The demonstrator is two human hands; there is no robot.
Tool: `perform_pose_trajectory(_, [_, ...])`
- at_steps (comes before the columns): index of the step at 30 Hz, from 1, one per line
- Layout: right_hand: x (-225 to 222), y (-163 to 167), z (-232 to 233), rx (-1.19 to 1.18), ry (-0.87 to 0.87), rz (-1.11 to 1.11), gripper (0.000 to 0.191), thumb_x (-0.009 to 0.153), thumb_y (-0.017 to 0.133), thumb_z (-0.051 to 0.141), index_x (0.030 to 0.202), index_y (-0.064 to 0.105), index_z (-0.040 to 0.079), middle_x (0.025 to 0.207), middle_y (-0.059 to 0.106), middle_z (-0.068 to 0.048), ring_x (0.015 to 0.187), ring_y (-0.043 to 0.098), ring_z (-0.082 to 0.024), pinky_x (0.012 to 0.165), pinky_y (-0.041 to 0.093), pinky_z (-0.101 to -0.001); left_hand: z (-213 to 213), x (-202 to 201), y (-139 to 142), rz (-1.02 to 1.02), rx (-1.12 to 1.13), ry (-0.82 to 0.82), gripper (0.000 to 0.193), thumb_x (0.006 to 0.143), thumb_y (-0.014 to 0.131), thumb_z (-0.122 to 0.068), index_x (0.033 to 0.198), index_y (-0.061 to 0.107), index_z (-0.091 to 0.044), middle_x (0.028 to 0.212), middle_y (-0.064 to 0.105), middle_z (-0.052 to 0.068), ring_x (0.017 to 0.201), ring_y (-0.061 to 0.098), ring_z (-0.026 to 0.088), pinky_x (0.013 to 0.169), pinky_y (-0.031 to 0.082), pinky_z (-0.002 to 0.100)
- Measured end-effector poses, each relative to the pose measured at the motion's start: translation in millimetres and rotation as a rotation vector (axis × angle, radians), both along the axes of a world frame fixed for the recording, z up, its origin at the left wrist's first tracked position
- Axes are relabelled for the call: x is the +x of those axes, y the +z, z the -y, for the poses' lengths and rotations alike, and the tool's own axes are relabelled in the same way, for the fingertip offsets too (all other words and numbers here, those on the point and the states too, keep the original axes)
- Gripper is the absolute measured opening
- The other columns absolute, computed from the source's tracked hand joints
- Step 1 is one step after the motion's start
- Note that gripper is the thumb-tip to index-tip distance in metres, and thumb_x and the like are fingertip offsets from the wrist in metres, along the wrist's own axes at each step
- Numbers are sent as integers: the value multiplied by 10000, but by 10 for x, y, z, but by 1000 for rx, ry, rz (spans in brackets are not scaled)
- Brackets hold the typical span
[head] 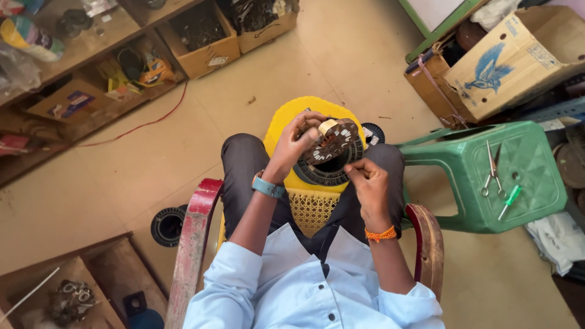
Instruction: The person sits on a chair and works on a cylindrical electrical component, likely a motor stator, resting on a yellow stool. They repeatedly insert small rectangular pieces into slots around the component and use a green-handled screwdriver to adjust or secure them.
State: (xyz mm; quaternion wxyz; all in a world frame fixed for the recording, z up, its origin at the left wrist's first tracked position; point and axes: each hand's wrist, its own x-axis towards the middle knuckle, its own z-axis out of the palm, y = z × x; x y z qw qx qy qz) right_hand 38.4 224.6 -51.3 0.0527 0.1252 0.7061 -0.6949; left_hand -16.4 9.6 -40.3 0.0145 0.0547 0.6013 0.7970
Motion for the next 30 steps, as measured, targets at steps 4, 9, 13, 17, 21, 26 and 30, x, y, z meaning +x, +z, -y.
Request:
perform_pose_trajectory(4, [83,-24,-123,73,27,-44,53,928,743,25,904,736,-22,708,620,53,612,456,11,545,331,-188,-212,115,114,-76,-256,146,498,806,846,-197,1227,645,-22,1157,731,73,1031,694,161,933,555,306])
perform_pose_trajectory(9, [-329,495,-316,422,123,-299,75,942,736,54,984,765,-1,833,747,-7,712,603,-25,611,464,-207,-413,183,59,-85,-442,390,418,818,853,-178,1153,680,1,1064,746,147,952,747,240,854,583,337])
perform_pose_trajectory(13, [-759,906,-169,664,261,-586,61,960,737,61,993,752,12,874,762,-106,762,744,-136,675,551,-276,-444,192,-20,-154,-461,453,347,829,842,-165,1095,688,-3,1031,744,153,935,750,277,846,586,345])
perform_pose_trajectory(17, [-1004,1129,79,817,445,-776,64,939,766,91,962,743,35,840,749,-115,728,738,-234,642,548,-330,-472,192,-54,-178,-452,498,375,815,848,-156,1104,671,4,1035,729,162,941,742,298,839,583,358])
perform_pose_trajectory(21, [-1071,1178,198,885,573,-858,91,936,787,112,936,723,48,802,727,-110,712,728,-264,627,545,-360,-492,239,-43,-232,-505,577,431,809,866,-180,1141,652,-9,1060,703,157,955,712,314,832,573,378])
perform_pose_trajectory(26, [-1183,1137,152,845,684,-880,116,954,779,130,942,705,42,831,723,-114,738,727,-268,639,546,-358,-537,333,42,-248,-560,612,395,829,857,-169,1136,643,-43,996,672,136,909,670,320,792,544,403])
perform_pose_trajectory(30, [-1379,1062,164,915,809,-841,122,953,772,162,941,714,56,829,726,-116,736,715,-288,642,541,-376,-539,360,90,-260,-564,604,377,836,850,-143,1123,627,-44,965,653,135,892,655,323,772,529,411])
